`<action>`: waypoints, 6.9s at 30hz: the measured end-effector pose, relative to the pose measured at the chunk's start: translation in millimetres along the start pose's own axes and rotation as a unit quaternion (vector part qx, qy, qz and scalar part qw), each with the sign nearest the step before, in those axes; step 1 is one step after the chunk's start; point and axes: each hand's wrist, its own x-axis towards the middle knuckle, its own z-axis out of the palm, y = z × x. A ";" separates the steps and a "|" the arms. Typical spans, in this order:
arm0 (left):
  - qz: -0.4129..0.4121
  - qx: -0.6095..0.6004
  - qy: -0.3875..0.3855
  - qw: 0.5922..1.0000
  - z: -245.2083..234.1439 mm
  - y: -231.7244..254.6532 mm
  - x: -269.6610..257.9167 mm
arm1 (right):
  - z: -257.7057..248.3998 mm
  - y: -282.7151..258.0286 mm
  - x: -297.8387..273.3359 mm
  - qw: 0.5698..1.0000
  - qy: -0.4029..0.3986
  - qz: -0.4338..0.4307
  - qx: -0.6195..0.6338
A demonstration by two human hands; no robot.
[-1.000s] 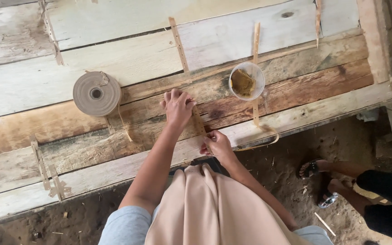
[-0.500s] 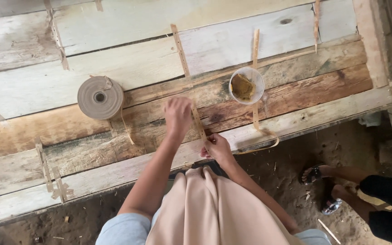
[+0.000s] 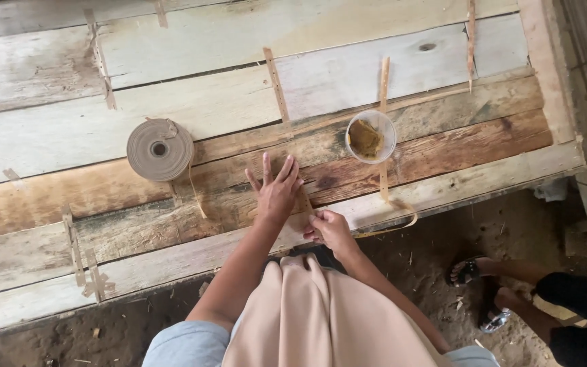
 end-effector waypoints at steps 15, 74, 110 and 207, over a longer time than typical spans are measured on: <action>-0.041 -0.004 -0.133 0.990 -0.6 1.5 7.0 | 5.4 -2.6 10.0 0.998 0.023 0.040 -0.041; 0.083 0.032 -0.188 0.978 0.0 -3.9 -19.9 | 14.4 -69.4 -32.0 0.850 0.133 -0.207 -0.465; 0.005 -0.015 -0.175 0.984 -12.4 -3.7 -16.7 | 26.2 -100.0 120.8 0.674 0.267 -0.505 -0.468; 0.000 -0.087 0.203 0.975 -77.6 -97.9 -40.6 | 161.6 -115.4 -19.3 0.983 -0.008 -0.175 0.054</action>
